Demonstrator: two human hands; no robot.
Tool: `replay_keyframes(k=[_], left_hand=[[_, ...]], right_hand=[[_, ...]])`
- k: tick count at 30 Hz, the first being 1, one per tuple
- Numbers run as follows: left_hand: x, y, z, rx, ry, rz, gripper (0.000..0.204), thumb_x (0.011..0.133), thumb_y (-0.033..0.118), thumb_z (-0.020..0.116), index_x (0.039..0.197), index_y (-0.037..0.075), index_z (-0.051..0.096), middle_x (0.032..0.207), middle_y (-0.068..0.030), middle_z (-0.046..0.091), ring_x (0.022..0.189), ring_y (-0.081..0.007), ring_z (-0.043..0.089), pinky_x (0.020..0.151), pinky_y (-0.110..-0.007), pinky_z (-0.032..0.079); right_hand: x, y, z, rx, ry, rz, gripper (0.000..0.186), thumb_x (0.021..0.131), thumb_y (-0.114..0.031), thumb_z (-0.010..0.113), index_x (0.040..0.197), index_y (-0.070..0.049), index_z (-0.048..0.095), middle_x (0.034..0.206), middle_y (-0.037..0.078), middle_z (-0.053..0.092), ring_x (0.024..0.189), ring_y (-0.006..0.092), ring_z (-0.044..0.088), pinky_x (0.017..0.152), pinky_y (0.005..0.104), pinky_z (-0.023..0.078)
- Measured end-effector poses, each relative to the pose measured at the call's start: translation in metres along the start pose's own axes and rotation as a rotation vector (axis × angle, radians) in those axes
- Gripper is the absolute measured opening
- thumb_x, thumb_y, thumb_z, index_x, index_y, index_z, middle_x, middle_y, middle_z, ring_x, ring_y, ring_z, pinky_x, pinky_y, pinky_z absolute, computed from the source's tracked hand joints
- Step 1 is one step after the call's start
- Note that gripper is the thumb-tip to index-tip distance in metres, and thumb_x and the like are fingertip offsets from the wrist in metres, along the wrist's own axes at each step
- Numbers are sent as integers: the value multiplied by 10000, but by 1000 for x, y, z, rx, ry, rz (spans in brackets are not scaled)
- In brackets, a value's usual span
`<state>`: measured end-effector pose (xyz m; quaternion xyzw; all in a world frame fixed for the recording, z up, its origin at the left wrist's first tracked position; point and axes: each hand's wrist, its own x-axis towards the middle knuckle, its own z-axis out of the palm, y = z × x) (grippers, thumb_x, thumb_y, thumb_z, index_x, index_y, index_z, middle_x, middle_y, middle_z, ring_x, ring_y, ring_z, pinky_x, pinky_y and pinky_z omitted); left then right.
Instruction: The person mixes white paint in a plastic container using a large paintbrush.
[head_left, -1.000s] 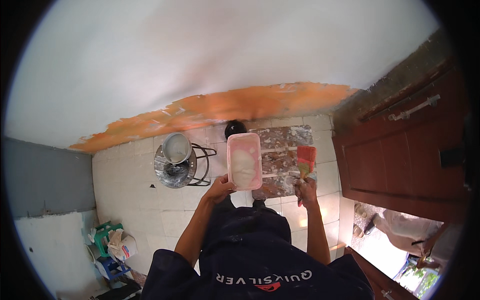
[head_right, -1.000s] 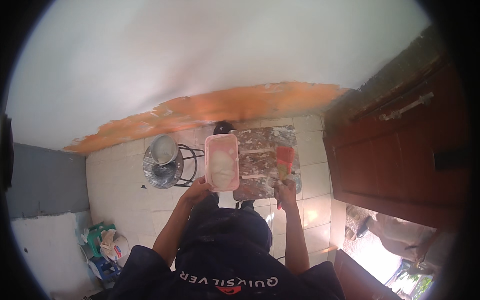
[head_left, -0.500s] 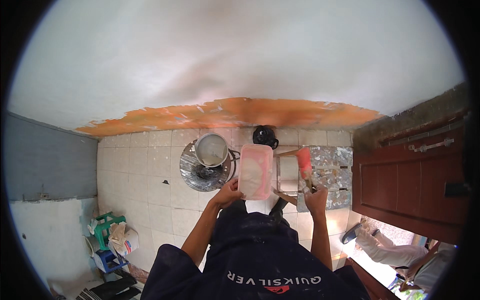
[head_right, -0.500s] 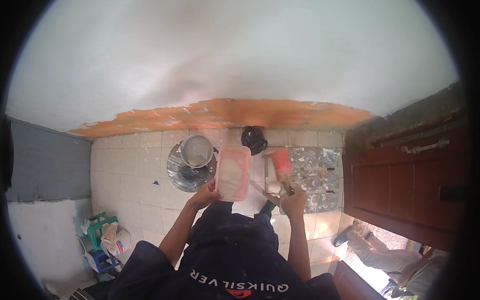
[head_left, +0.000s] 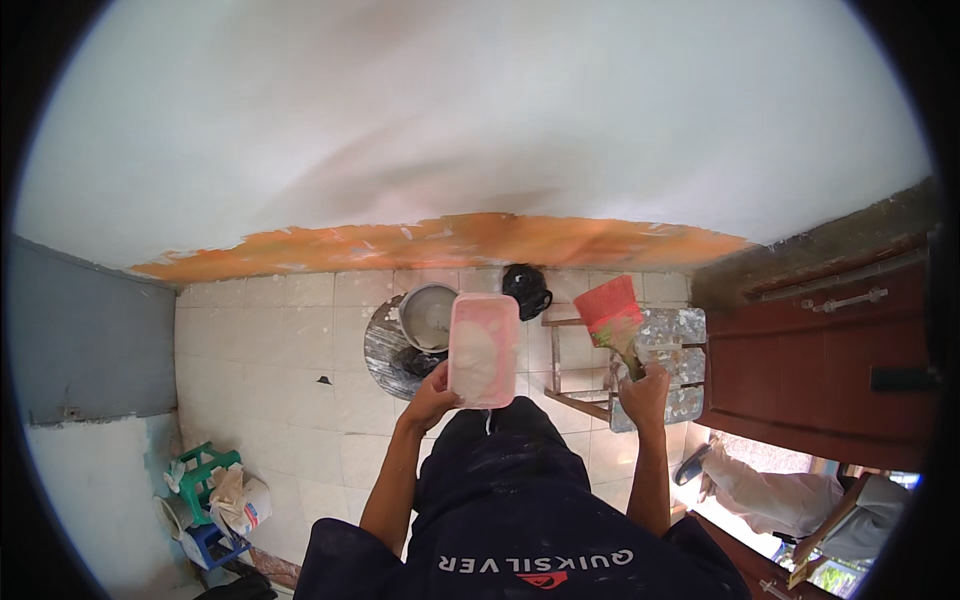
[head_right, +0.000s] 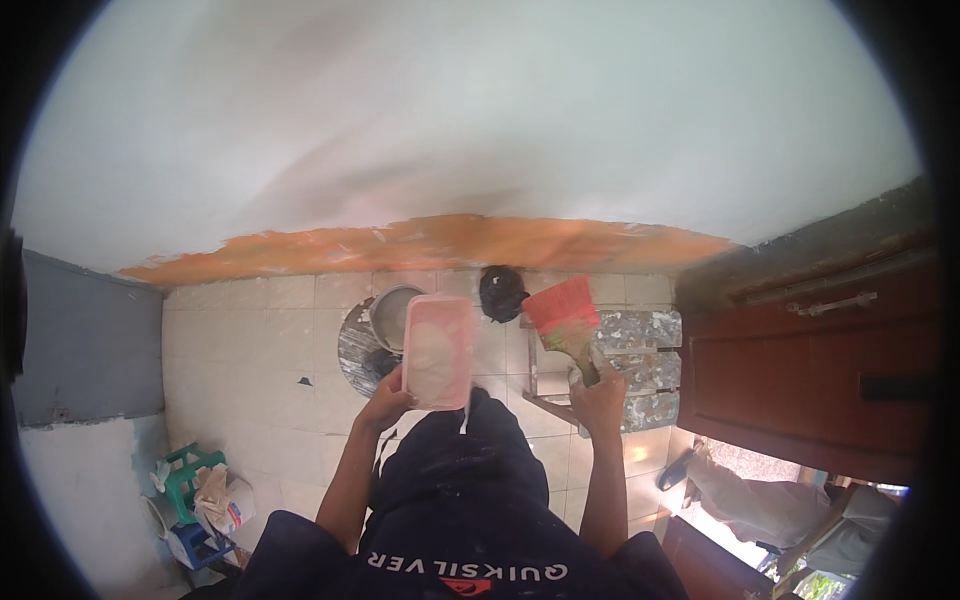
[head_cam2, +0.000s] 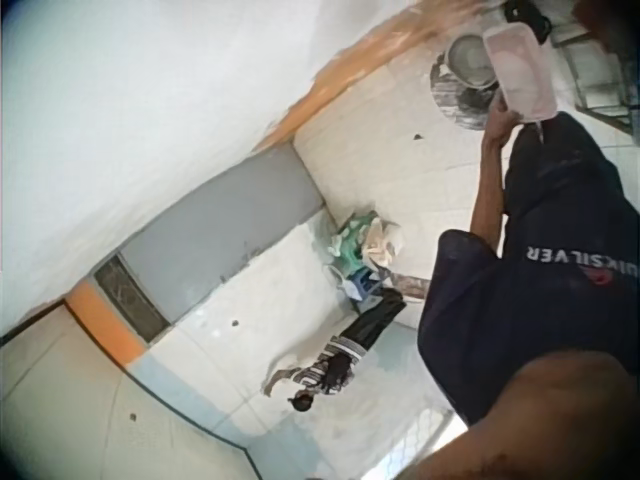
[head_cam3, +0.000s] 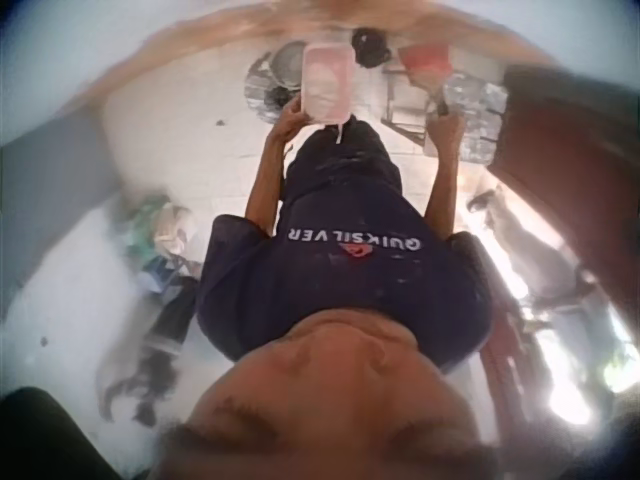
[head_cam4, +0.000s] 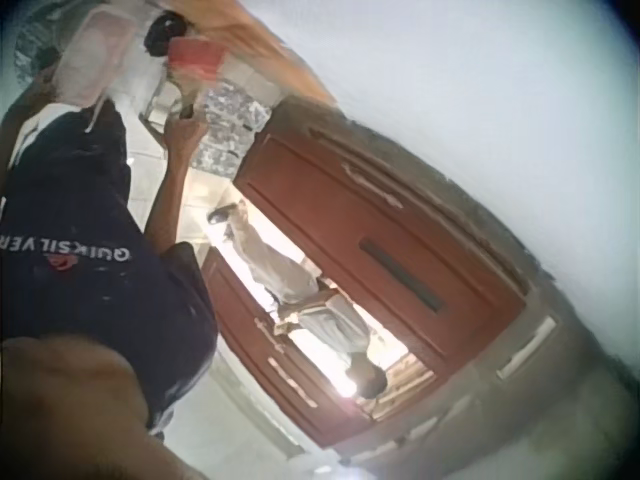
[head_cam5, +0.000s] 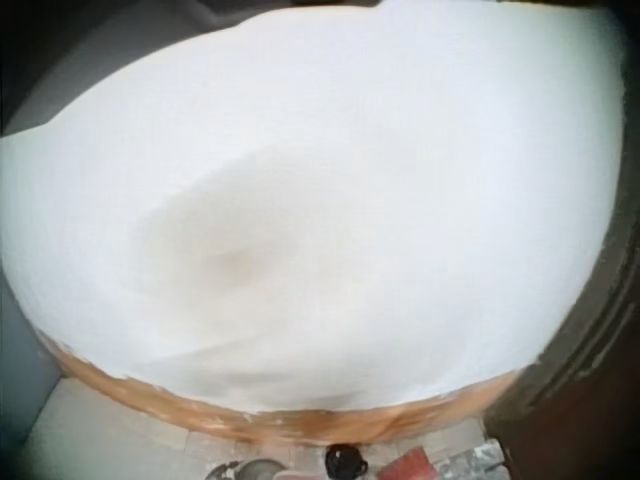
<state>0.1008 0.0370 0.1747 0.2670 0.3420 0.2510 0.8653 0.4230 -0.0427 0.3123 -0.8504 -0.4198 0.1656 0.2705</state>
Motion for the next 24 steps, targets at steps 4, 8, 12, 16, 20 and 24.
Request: replay_keyframes(k=[4,8,12,16,20,24], left_hand=[[-9,-9,-4,-101,-16,37,713,656,-6,532,1340,28,336,1248,-93,492,1119,-213,522,914,-377,470],[-19,-18,-13,-96,20,23,715,651,9,552,1334,23,340,1243,-102,501,1116,-228,528,932,-392,460],[-21,-24,-13,-73,90,44,732,627,20,590,1316,-14,348,1241,-125,509,1133,-256,522,971,-413,428],[-26,-24,3,-84,155,38,734,605,21,598,1294,-49,354,1242,-143,509,1143,-274,517,984,-424,419],[-36,-28,-3,-83,169,58,743,619,101,640,1281,-67,348,1229,-169,503,1121,-296,529,965,-443,437],[-48,-21,-13,-85,213,123,737,638,138,644,1279,-74,348,1230,-186,499,1112,-312,534,961,-457,439]], right_hand=[[2,22,-6,-104,58,20,223,642,-144,676,681,68,619,647,242,602,638,404,606,619,449,467],[10,114,-11,-299,225,106,157,574,-56,602,653,79,582,608,253,583,611,417,599,598,473,469],[3,222,2,-410,303,138,195,583,-78,607,714,61,567,668,256,601,648,426,609,608,479,488],[-2,247,31,-294,281,298,209,603,-95,600,747,50,552,702,268,597,687,439,604,664,512,483],[-3,254,38,-196,95,448,384,636,-137,626,929,93,533,938,325,580,917,466,568,846,492,452],[-11,239,65,-582,428,122,559,686,-177,641,1129,114,463,1174,343,470,1127,468,445,998,479,346]])
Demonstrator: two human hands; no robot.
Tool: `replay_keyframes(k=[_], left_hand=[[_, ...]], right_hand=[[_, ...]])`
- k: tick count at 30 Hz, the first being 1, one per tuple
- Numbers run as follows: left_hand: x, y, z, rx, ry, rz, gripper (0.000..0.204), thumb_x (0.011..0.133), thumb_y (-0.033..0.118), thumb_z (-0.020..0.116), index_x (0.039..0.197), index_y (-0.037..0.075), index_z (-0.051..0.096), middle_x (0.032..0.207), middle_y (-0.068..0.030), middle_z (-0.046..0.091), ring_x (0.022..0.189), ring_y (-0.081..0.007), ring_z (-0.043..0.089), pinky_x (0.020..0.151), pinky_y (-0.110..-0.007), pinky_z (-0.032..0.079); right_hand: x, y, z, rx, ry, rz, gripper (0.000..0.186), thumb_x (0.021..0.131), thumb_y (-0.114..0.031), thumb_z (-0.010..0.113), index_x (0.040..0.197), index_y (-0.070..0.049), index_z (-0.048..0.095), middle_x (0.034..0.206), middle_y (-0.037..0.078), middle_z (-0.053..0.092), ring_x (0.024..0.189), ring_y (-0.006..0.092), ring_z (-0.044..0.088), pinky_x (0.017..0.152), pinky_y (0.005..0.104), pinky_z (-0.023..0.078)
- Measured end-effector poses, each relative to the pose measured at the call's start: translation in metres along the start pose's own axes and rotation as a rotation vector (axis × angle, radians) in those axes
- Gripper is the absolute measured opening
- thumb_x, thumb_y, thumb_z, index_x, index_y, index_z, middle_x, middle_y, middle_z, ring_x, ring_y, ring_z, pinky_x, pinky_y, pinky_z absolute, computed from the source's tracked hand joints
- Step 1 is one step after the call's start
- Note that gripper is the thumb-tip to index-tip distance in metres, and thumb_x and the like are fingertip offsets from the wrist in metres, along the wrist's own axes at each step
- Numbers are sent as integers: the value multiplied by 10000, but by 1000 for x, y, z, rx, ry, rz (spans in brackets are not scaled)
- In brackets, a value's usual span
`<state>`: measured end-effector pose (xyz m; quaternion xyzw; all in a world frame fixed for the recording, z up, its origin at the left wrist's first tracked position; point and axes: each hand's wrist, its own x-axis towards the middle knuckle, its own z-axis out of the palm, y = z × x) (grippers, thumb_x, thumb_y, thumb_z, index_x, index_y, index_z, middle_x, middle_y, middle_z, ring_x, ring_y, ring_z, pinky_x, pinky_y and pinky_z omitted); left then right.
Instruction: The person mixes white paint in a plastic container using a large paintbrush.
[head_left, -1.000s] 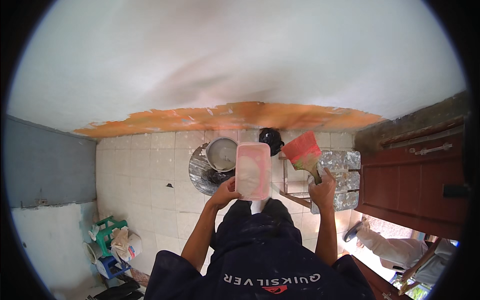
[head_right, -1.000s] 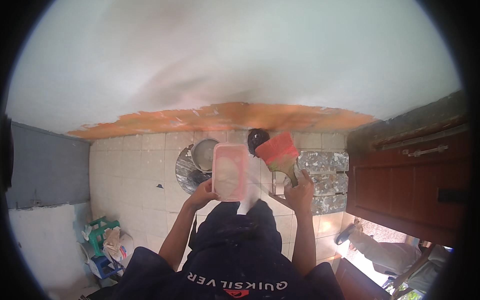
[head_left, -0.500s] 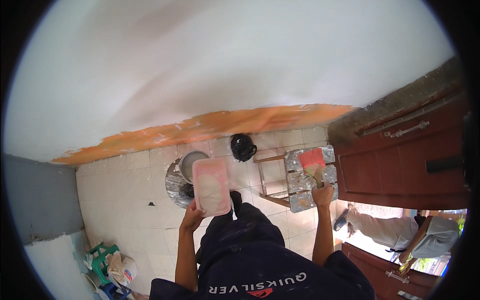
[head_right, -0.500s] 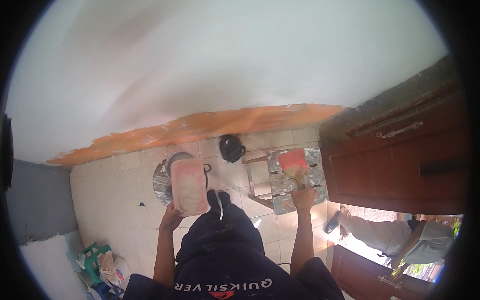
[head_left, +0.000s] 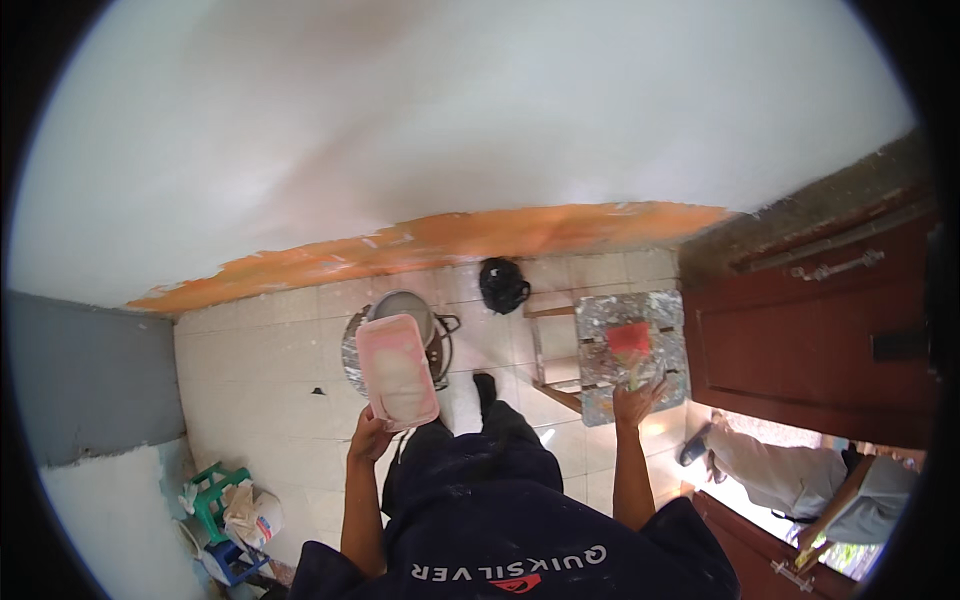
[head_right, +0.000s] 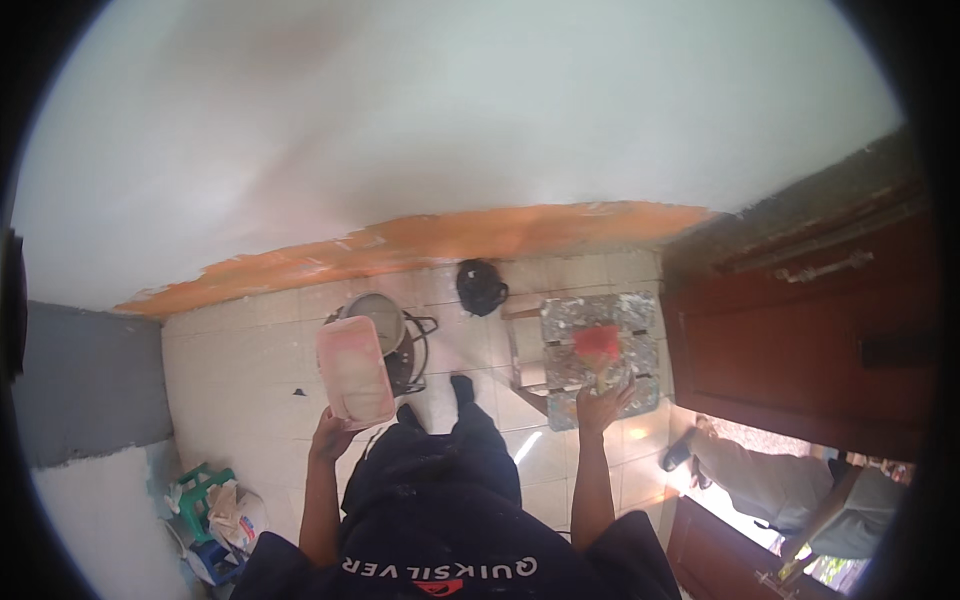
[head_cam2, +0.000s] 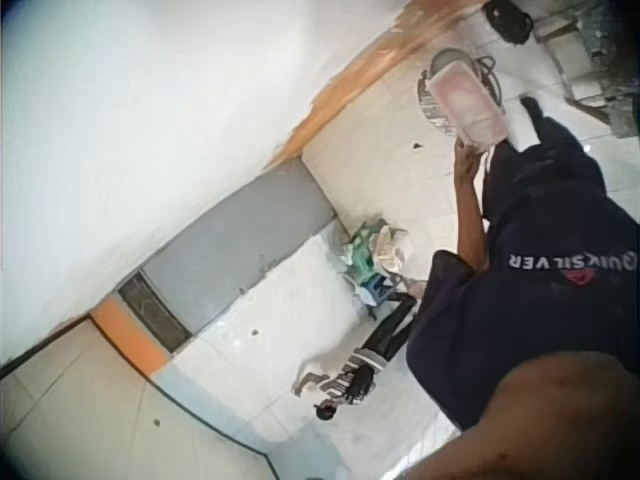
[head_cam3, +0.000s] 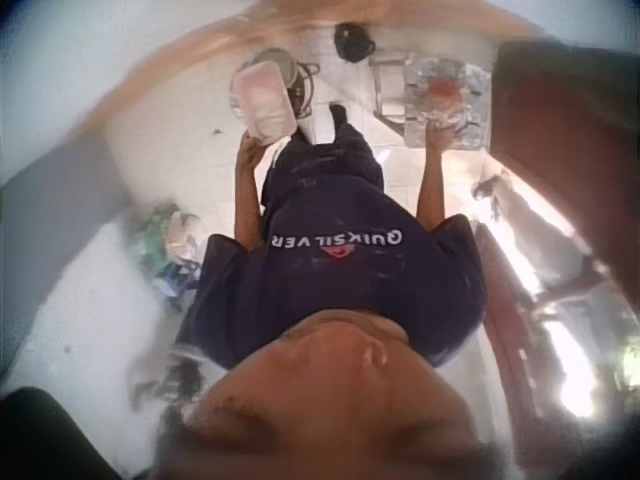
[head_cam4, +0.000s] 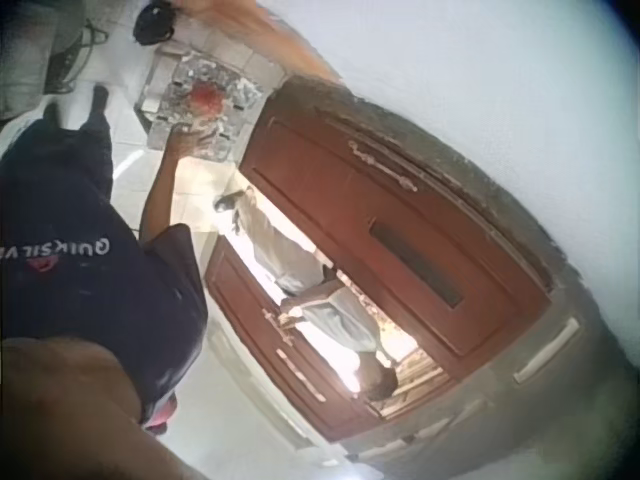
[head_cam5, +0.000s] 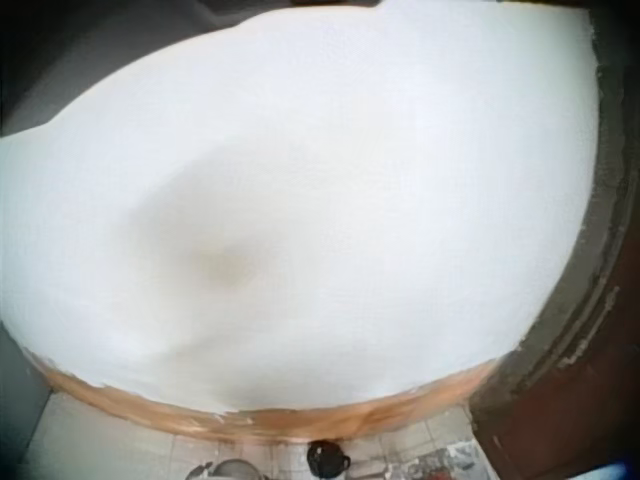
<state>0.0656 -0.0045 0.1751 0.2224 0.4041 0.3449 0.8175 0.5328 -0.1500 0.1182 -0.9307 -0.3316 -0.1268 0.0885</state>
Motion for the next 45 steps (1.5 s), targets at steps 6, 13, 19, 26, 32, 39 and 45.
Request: replay_keyframes(k=[6,13,19,26,32,39,45], left_hand=[[-12,26,-28,-137,53,131,722,671,104,564,1316,-74,292,1279,-196,457,1159,-331,496,977,-495,417],[-13,60,-77,-109,100,150,718,679,98,546,1324,-76,282,1280,-194,458,1155,-331,500,967,-489,429],[-9,67,-140,-32,95,-12,729,646,42,548,1322,-76,302,1254,-178,486,1138,-292,516,955,-418,446],[13,77,-174,-44,65,-107,749,635,99,629,1299,-73,328,1232,-157,502,1121,-275,528,945,-420,447],[43,85,-184,-12,-21,-114,783,674,208,722,1297,-67,336,1249,-150,493,1118,-265,528,937,-420,447],[56,102,-189,-32,-43,-167,745,637,29,524,1346,-29,303,1250,-138,492,1120,-261,531,929,-421,470],[62,108,-193,-24,-53,-155,746,649,41,545,1350,-18,298,1247,-131,496,1126,-262,529,931,-427,472]], right_hand=[[-44,-153,20,737,-193,-303,398,763,-132,631,1126,-15,516,1037,203,542,1014,375,511,889,447,410],[-72,-324,100,494,-710,-839,242,747,-98,549,975,-31,592,1068,154,534,1077,296,501,864,380,455],[-85,-380,165,236,-693,-1211,272,804,-140,521,1060,-61,568,1153,129,511,1143,294,467,924,444,410],[-93,-403,193,82,-694,-1261,267,847,-148,457,1087,-84,556,1187,112,509,1158,287,460,965,470,371],[-99,-406,196,118,-681,-1370,248,820,-139,477,1036,-44,555,1032,126,570,1001,286,561,850,387,470],[-100,-430,176,214,-930,-831,264,818,-144,485,1028,8,534,969,175,585,919,324,598,762,406,508],[-102,-422,160,323,-792,-874,241,800,-160,550,975,6,560,925,170,627,863,324,621,759,391,504]])
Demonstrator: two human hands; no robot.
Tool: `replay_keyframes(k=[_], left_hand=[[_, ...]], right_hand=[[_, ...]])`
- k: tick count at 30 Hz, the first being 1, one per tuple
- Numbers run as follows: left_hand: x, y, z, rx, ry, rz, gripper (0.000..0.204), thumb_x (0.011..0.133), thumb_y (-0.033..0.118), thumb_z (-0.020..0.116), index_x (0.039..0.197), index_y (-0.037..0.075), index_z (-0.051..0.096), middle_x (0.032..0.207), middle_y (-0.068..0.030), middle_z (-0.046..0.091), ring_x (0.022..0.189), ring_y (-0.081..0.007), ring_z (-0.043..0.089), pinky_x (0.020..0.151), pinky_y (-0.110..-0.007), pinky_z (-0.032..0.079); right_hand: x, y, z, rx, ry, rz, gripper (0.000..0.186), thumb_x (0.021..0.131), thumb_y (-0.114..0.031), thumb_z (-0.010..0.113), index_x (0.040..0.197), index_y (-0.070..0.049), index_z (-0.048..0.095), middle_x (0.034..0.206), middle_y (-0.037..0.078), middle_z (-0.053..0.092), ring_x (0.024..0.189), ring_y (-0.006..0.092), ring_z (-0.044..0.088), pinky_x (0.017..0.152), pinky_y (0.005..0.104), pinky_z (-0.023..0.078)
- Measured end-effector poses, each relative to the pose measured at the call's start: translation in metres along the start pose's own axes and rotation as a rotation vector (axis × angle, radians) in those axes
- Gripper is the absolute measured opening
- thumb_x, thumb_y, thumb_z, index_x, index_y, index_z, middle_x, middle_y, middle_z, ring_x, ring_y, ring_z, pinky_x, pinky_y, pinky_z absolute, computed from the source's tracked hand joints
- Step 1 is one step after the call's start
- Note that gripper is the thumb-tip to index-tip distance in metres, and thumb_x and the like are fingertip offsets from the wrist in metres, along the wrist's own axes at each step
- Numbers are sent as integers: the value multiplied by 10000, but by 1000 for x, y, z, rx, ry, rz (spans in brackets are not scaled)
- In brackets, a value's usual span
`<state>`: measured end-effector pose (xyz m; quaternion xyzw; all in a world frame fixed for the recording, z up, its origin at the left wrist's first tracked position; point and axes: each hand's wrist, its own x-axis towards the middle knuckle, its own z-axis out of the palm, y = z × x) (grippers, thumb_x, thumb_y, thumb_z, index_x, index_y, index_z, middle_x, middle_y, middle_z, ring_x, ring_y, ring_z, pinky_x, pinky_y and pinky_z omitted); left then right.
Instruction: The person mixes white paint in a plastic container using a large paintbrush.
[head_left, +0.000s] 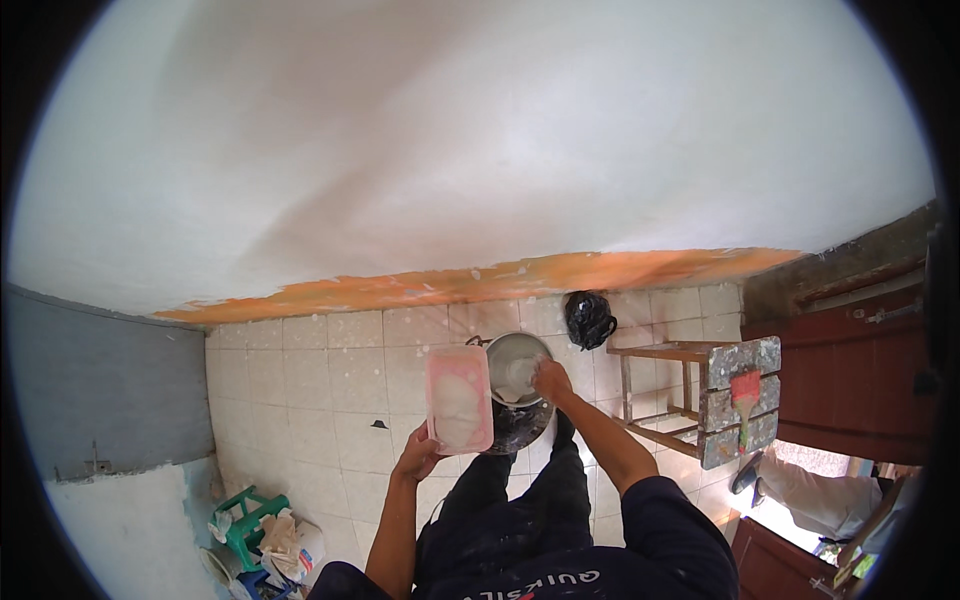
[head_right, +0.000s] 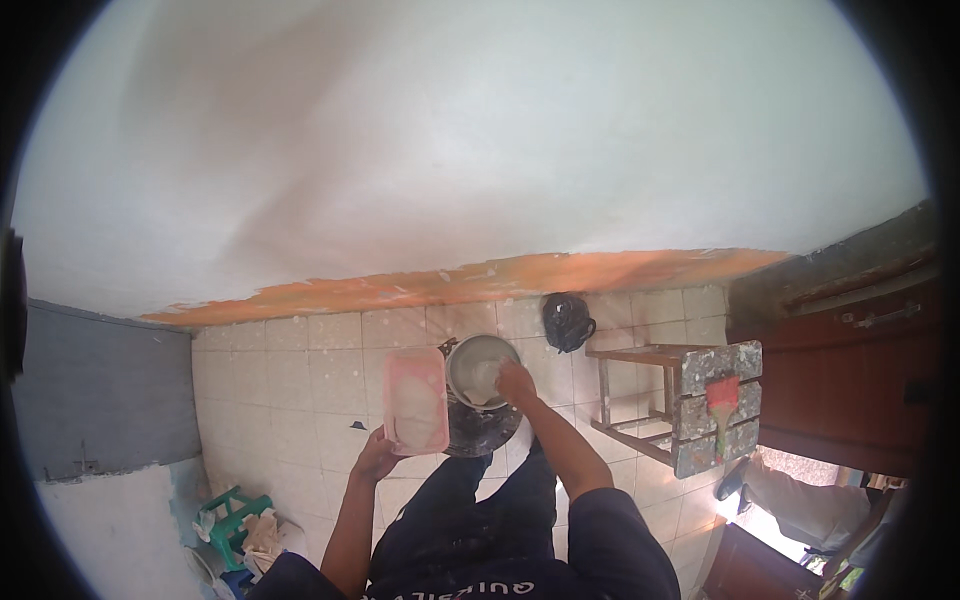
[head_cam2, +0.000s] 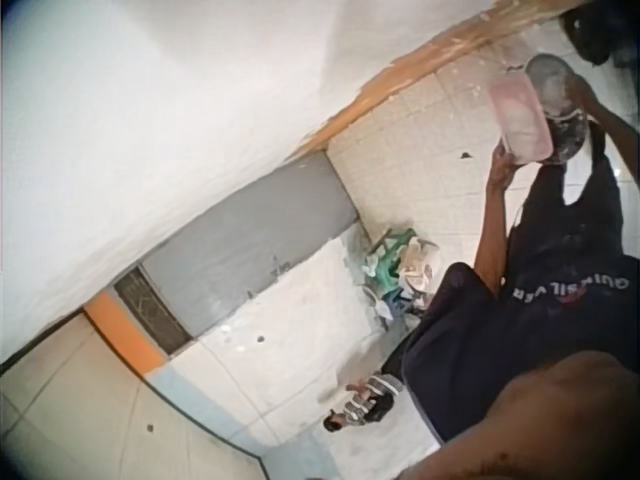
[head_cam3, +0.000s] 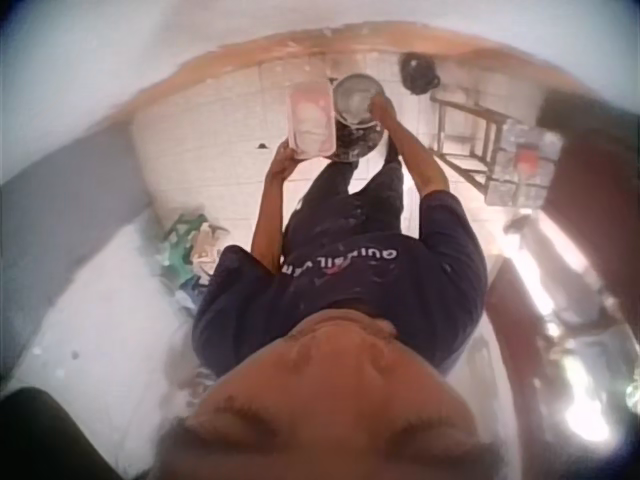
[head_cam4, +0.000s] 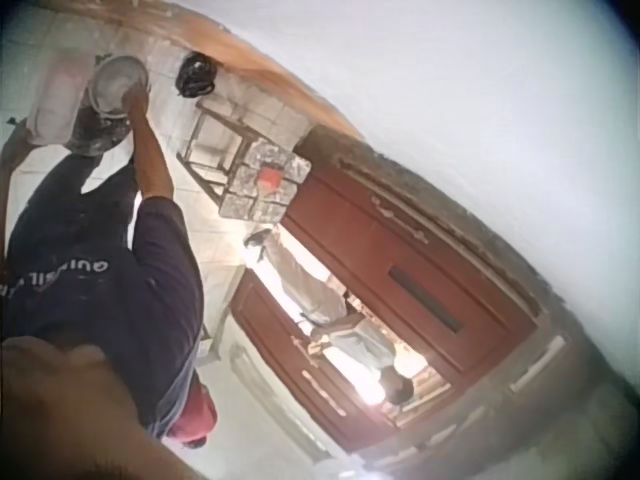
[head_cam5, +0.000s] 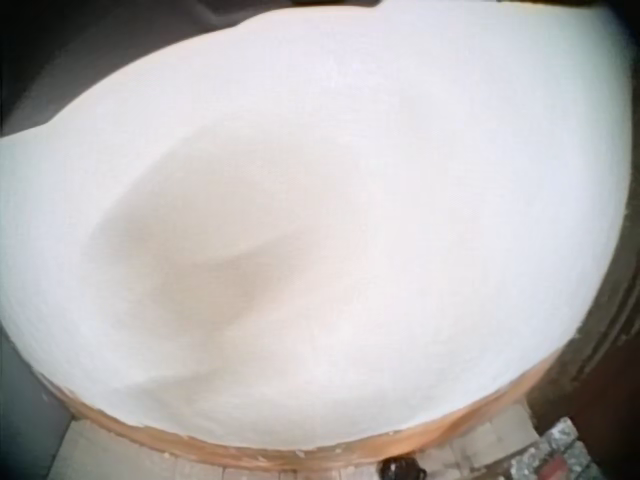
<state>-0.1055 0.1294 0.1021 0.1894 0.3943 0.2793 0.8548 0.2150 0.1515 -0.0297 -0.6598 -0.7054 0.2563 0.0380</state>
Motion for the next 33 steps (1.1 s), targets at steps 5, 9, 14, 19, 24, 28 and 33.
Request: replay_keyframes(k=[5,9,14,19,24,28,33], left_hand=[[-2,3,-1,-3,-17,48,772,653,48,561,1373,33,282,1265,-118,486,1137,-261,524,930,-443,473],[-6,7,-3,-12,-32,88,780,653,25,535,1386,74,270,1277,-120,476,1136,-279,523,922,-468,474],[-7,10,3,-37,-18,133,755,679,5,492,1393,79,260,1293,-129,457,1139,-304,517,899,-480,484],[0,15,20,12,-69,163,796,729,257,648,1396,90,247,1314,-126,442,1166,-294,496,876,-462,486],[0,27,44,63,-112,142,770,709,165,598,1391,66,252,1294,-142,446,1144,-298,510,869,-460,493],[-5,36,58,-12,-141,117,680,719,1,543,1359,64,321,1253,-126,490,1087,-268,553,832,-433,531],[-9,41,69,-20,-176,135,693,725,-1,540,1372,83,306,1258,-115,491,1072,-263,564,820,-418,543]], right_hand=[[-26,-30,-31,472,243,320,193,728,-120,623,864,-3,551,736,149,606,688,297,631,633,371,508],[-49,-55,-67,711,412,291,173,711,-29,642,833,-9,520,644,95,571,529,184,609,486,304,491],[-71,-97,-131,783,543,231,180,704,-21,650,821,-13,513,614,47,542,503,137,570,450,271,460],[-81,-131,-189,616,660,50,186,670,-9,644,807,-32,519,598,44,522,501,113,516,475,266,435],[-79,-153,-225,480,770,-139,214,645,-20,665,787,-41,507,582,44,488,486,146,489,480,276,423],[-78,-169,-241,441,758,-164,226,648,-36,684,781,-47,501,581,44,483,478,153,482,470,279,421],[-79,-175,-247,303,746,-220,278,674,-85,679,886,-45,504,725,104,582,572,307,598,494,386,488]])
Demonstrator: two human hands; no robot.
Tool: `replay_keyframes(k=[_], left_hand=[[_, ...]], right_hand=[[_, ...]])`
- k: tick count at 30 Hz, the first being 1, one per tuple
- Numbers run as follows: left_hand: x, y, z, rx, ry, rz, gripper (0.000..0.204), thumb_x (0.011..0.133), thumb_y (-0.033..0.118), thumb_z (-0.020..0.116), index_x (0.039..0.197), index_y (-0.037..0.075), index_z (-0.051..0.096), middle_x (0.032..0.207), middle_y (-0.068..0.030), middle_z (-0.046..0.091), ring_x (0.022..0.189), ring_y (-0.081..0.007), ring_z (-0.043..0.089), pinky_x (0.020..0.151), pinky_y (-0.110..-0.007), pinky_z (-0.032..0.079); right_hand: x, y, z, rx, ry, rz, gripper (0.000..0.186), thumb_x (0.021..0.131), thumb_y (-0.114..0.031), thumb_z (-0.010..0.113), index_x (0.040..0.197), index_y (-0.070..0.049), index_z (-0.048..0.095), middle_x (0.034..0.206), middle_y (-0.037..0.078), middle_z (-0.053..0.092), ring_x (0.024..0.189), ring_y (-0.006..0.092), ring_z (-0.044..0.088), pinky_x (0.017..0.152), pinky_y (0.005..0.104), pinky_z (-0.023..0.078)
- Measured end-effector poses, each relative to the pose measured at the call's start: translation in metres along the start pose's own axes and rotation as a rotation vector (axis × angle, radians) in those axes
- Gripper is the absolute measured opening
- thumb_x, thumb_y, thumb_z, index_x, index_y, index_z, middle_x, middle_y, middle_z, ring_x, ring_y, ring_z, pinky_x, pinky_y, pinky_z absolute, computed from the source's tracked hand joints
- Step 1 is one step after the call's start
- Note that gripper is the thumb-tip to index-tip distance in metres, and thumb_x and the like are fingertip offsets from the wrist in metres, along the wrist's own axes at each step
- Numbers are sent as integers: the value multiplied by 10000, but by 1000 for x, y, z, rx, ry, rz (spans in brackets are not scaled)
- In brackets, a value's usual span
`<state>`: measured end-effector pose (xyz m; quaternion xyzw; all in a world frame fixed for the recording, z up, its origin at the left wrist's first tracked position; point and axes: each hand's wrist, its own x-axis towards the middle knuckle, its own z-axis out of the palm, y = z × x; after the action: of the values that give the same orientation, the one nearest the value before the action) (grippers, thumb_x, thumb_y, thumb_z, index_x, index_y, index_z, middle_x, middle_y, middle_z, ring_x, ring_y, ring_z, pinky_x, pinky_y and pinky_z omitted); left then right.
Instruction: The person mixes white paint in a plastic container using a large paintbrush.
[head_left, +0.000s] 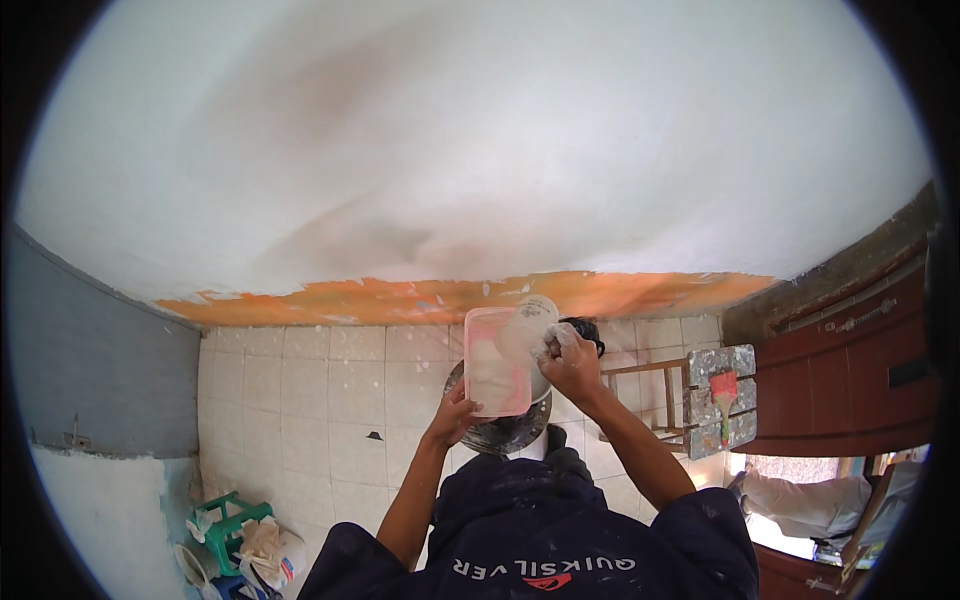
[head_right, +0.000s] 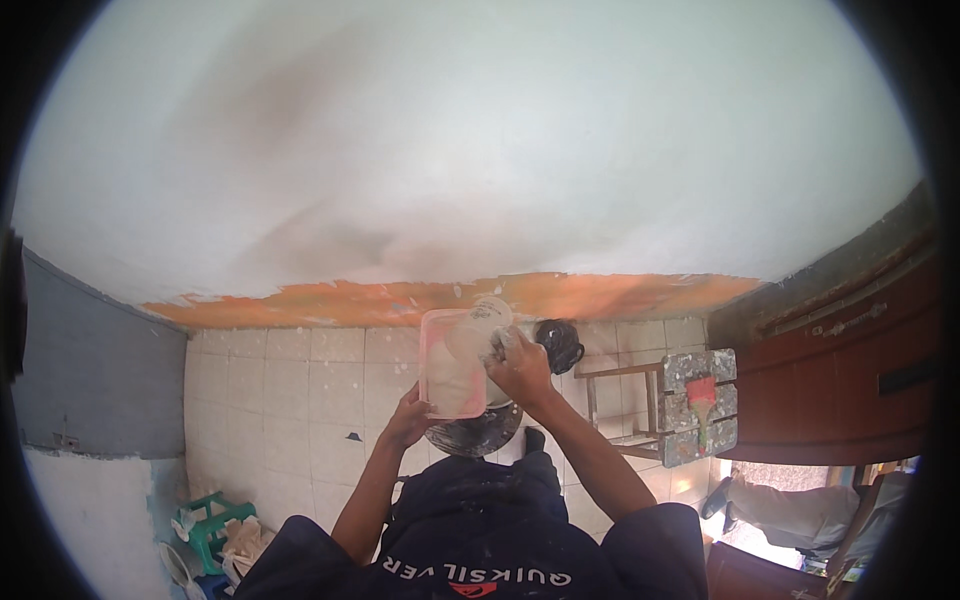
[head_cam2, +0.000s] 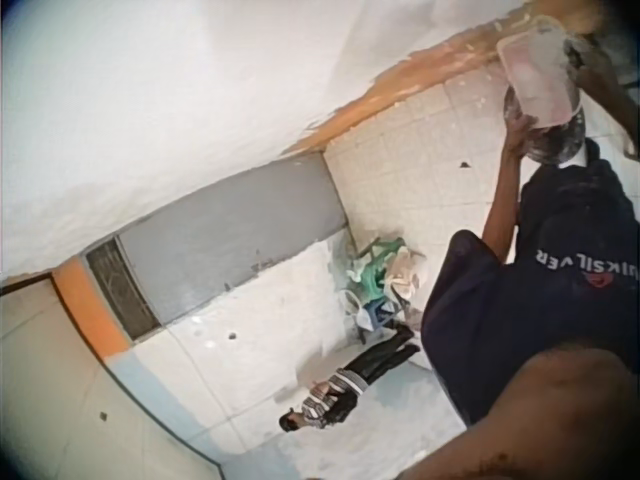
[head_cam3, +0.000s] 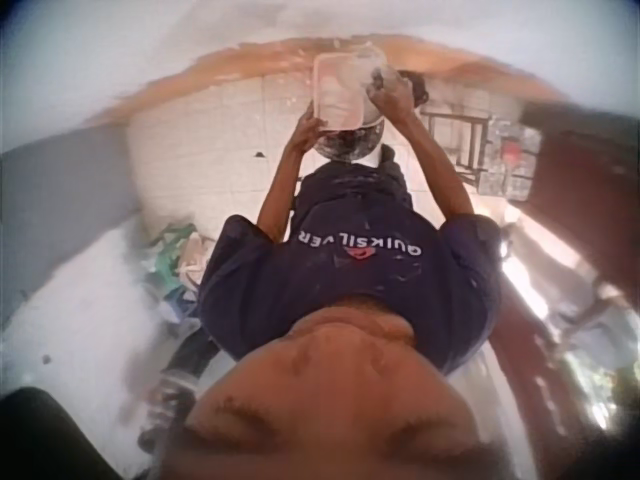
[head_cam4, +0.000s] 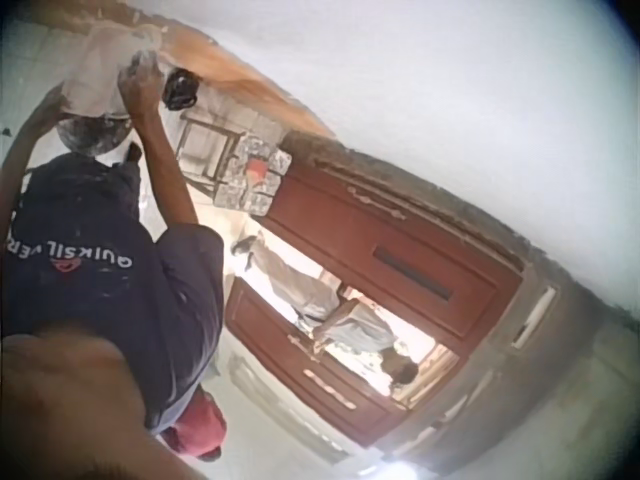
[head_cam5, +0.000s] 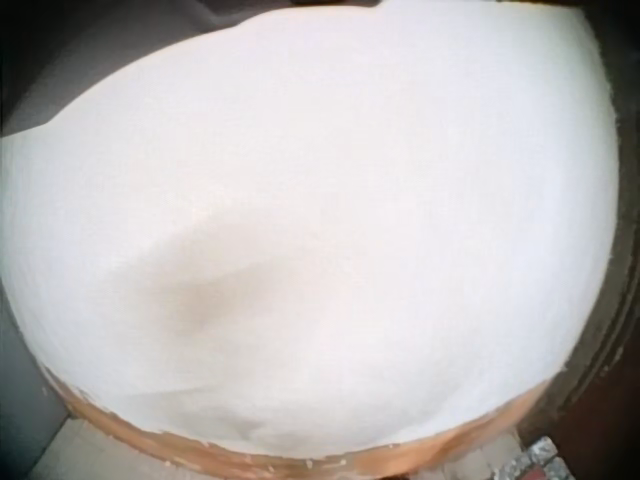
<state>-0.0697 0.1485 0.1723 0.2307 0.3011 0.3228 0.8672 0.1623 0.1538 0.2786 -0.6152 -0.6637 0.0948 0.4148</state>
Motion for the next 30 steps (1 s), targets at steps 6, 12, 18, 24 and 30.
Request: replay_keyframes(k=[6,12,18,24,30], left_hand=[[-1,4,6,14,-5,2,707,723,-2,539,1381,87,292,1251,-113,496,1069,-256,568,804,-410,552],[0,5,6,17,-24,16,701,727,5,534,1380,77,290,1244,-120,502,1044,-251,582,760,-384,569],[0,4,6,20,-28,4,704,730,16,530,1386,78,282,1257,-126,495,1048,-260,579,759,-399,568],[-2,2,8,4,-26,-17,718,723,9,521,1392,79,269,1271,-123,483,1091,-278,553,819,-444,542],[-2,2,8,22,-50,-29,727,718,12,524,1393,85,267,1283,-121,470,1113,-274,538,845,-448,530]], right_hand=[[1,-3,1,-53,7,-46,288,677,-82,671,908,-31,505,735,111,582,569,307,601,491,391,496],[2,-6,0,-60,38,-59,269,687,-85,668,892,-37,500,719,107,572,567,312,599,473,393,490],[5,-10,-4,-74,35,-86,237,704,-80,663,871,-47,499,723,95,570,547,307,594,452,393,485],[2,-4,-1,-91,43,-103,235,711,-87,670,872,-43,505,723,92,570,535,300,592,440,383,486],[2,0,-1,-97,39,-147,270,692,-73,667,906,-27,508,731,90,573,538,296,597,436,378,492]])
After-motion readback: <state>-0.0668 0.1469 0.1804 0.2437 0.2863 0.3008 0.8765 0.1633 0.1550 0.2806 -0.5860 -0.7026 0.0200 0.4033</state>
